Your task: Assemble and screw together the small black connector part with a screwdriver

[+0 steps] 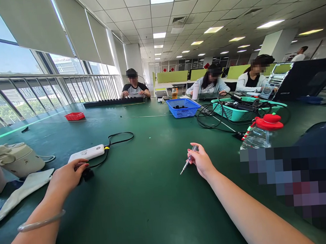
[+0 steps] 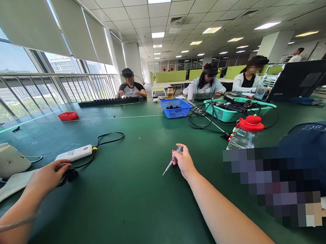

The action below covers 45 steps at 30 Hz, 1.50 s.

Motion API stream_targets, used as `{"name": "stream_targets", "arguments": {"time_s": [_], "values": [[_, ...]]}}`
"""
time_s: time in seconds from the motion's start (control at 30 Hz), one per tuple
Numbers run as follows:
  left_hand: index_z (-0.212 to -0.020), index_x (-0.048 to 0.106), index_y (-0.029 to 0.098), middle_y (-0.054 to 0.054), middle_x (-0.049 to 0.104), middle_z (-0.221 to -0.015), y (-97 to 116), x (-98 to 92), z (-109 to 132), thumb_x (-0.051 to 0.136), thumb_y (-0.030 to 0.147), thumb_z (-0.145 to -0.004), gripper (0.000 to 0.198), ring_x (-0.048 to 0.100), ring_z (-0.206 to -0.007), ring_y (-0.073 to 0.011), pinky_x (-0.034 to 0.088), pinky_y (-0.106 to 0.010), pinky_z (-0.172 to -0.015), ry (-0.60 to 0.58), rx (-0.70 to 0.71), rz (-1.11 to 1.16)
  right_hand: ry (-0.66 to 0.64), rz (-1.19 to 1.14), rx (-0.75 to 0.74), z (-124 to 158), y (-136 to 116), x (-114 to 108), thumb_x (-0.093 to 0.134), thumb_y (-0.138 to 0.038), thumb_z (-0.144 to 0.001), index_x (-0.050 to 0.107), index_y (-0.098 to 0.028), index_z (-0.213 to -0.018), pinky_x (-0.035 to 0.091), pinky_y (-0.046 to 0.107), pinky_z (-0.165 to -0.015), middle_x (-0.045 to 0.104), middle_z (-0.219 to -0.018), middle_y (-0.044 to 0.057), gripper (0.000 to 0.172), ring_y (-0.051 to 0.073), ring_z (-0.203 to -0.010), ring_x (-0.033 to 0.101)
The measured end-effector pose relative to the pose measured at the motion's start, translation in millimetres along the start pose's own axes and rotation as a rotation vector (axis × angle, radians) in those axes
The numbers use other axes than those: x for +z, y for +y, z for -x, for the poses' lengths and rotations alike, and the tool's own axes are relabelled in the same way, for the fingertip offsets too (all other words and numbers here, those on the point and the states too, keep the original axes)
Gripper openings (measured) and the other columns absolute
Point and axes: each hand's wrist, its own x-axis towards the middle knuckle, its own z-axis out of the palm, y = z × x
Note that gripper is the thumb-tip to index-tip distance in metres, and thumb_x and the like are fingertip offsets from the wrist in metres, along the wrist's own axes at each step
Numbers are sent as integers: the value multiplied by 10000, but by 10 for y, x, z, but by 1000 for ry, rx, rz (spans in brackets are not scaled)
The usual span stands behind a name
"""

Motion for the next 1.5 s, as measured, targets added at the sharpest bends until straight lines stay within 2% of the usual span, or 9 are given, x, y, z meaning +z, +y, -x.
{"name": "stream_targets", "arguments": {"time_s": [0.13, 0.27, 0.5, 0.67, 0.77, 0.87, 1.03, 1.27, 1.5], "values": [[-1212, 683, 272, -78, 755, -1025, 16, -15, 3, 385, 492, -950, 453, 657, -946, -299, 463, -324, -734, -34, -45, -24, -2, 0, -1, -13, 6, -8, 723, -380, -579, 447, -240, -1077, 404, 293, -546, 555, -563, -106, 586, 104, -432, 457], [-1138, 714, 248, -99, 747, -1016, 42, 11, -8, 391, 529, -947, 469, 654, -943, -299, 459, -322, -737, -3, -28, -56, -4, 4, -10, -20, 16, -14, 722, -375, -592, 454, -244, -1075, 406, 299, -550, 558, -568, -107, 567, 106, -434, 456], [-1104, 742, 231, -139, 670, -1225, 86, 69, 31, 378, 546, -948, 506, 649, -984, -312, 476, -350, -709, 71, 45, -139, -9, 1, -11, -7, 14, -16, 737, -371, -599, 450, -247, -1073, 412, 294, -548, 547, -581, -110, 567, 100, -432, 457], [-1167, 724, 257, -119, 618, -1327, 147, 75, 76, 325, 594, -956, 563, 649, -1029, -321, 486, -357, -723, 16, 42, -181, -7, -8, -12, -6, 18, -23, 739, -369, -599, 457, -242, -1070, 401, 281, -530, 544, -581, -105, 564, 99, -429, 460], [-1134, 742, 258, -135, 644, -1282, 165, 104, 78, 329, 599, -954, 565, 649, -1039, -340, 490, -367, -720, -2, 64, -189, -12, -15, -15, -12, 29, -31, 749, -374, -600, 463, -246, -1070, 401, 282, -525, 542, -587, -103, 566, 101, -435, 460], [-1117, 752, 244, -153, 671, -1221, 158, 137, 69, 344, 581, -952, 554, 661, -1006, -346, 496, -376, -701, 39, 97, -191, -11, -25, -13, -21, 39, -36, 760, -379, -594, 464, -249, -1069, 406, 288, -523, 530, -589, -106, 574, 103, -435, 462], [-1116, 746, 240, -152, 665, -1232, 122, 174, 53, 311, 584, -955, 577, 666, -987, -346, 492, -370, -670, 49, 110, -227, -24, -15, -8, -22, 37, -32, 749, -388, -601, 455, -247, -1076, 427, 302, -553, 536, -574, -115, 576, 97, -424, 457], [-969, 747, 196, -173, 690, -1094, 115, 251, 32, 295, 533, -964, 564, 665, -964, -350, 483, -382, -688, 92, 196, -284, -37, -17, -14, -16, 26, -32, 747, -402, -606, 449, -246, -1071, 415, 294, -545, 539, -574, -115, 574, 96, -423, 460], [-1053, 654, 123, -231, 641, -1141, 86, 390, -18, 199, 456, -988, 567, 643, -1020, -371, 497, -427, -745, 135, 222, -309, -39, -7, -24, -27, 41, -36, 738, -402, -610, 449, -244, -1064, 416, 293, -543, 542, -573, -114, 560, 96, -414, 463]]}}
